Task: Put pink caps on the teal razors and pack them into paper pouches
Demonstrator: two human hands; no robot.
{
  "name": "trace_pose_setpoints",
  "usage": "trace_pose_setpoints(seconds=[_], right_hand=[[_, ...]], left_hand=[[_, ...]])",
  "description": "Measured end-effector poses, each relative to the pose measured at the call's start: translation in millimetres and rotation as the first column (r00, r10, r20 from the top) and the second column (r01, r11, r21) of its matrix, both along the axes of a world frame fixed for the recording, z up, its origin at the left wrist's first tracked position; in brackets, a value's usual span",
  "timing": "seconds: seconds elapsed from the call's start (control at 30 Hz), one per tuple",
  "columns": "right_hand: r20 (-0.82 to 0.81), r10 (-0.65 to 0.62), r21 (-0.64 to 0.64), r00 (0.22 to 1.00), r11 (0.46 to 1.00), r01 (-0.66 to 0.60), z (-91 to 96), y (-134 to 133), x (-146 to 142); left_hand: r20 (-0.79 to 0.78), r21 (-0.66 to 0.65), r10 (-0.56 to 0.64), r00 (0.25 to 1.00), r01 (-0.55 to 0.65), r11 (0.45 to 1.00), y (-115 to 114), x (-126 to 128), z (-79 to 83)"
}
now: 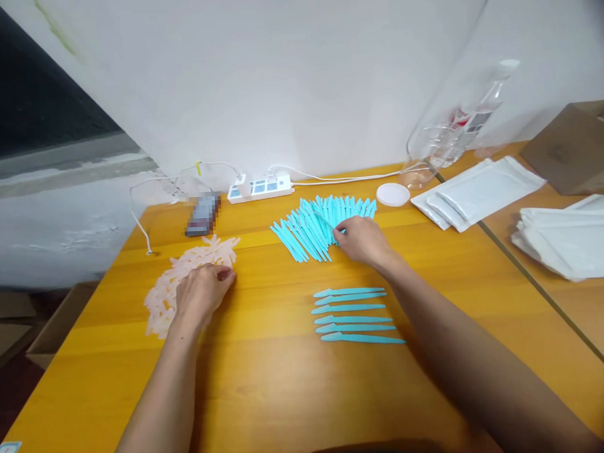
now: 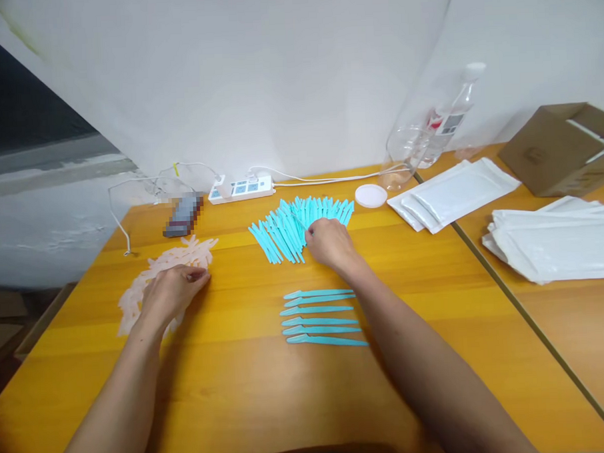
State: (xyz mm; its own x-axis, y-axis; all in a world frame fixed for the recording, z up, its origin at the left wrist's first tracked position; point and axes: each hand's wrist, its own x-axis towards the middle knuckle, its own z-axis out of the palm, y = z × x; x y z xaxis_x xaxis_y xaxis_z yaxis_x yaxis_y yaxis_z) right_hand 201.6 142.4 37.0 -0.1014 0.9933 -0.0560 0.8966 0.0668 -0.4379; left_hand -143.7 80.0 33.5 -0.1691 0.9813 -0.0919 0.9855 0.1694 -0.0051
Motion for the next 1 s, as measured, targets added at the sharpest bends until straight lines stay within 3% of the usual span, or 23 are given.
trace_pose_setpoints(seconds=[0.07, 0.17, 0.27, 0.33, 0.43, 0.5, 0.6, 0.73, 0.87, 0.93, 1.0], right_hand=[[-0.213, 0.002, -0.073, 0.977, 0.997, -0.018, 0.0, -10.5, 17.0], [-0.55, 0.006, -0.212, 0.835, 0.966, -0.146, -7.7, -27.8, 44.5], [-0.643, 0.042, -0.231, 0.765, 0.941, -0.246, -18.8, -42.7, 65.5], [-0.653, 0.059, -0.265, 0.755, 0.916, -0.301, -24.8, -49.4, 72.7], [-0.661, 0.082, -0.304, 0.746, 0.88, -0.366, -29.4, -53.8, 75.0], [-0.654, 0.102, -0.303, 0.75, 0.873, -0.383, -29.7, -54.3, 74.0], [-0.645, 0.109, -0.309, 0.756, 0.868, -0.388, -28.0, -54.4, 72.9], [-0.624, 0.115, -0.32, 0.773, 0.865, -0.387, -26.0, -55.7, 72.5], [-0.634, 0.113, -0.336, 0.765, 0.851, -0.404, -25.2, -58.3, 68.8], [-0.649, 0.123, -0.328, 0.751, 0.845, -0.422, -23.3, -60.4, 66.5], [-0.655, 0.156, -0.308, 0.739, 0.838, -0.45, -19.2, -62.9, 66.2]], left_hand=[[-0.028, -0.012, 0.011, 1.0, -0.012, 1.0, -1.6, 5.1, -1.0], [0.013, 0.019, -0.036, 0.999, 0.035, 0.999, -4.8, 12.3, -0.2], [0.284, 0.105, -0.159, 0.946, 0.134, 0.985, -6.9, 28.0, 0.3], [0.584, 0.124, -0.174, 0.793, 0.125, 0.984, -6.9, 45.4, -1.1], [0.905, 0.056, -0.047, 0.422, -0.011, 0.998, -5.8, 76.4, -6.1], [0.975, 0.001, 0.018, 0.222, -0.086, 0.996, -5.8, 94.5, -10.3], [0.996, -0.061, 0.067, 0.062, -0.093, 0.994, -8.9, 111.5, -17.1], [0.995, -0.096, 0.097, 0.017, -0.03, 0.995, -15.0, 121.8, -26.7], [0.997, -0.075, 0.075, 0.031, 0.009, 0.997, -18.6, 135.4, -34.5], [0.995, -0.04, 0.036, 0.097, 0.039, 0.998, -21.1, 142.6, -34.0], [0.967, 0.069, -0.093, 0.238, 0.106, 0.992, -26.5, 146.5, -28.6]])
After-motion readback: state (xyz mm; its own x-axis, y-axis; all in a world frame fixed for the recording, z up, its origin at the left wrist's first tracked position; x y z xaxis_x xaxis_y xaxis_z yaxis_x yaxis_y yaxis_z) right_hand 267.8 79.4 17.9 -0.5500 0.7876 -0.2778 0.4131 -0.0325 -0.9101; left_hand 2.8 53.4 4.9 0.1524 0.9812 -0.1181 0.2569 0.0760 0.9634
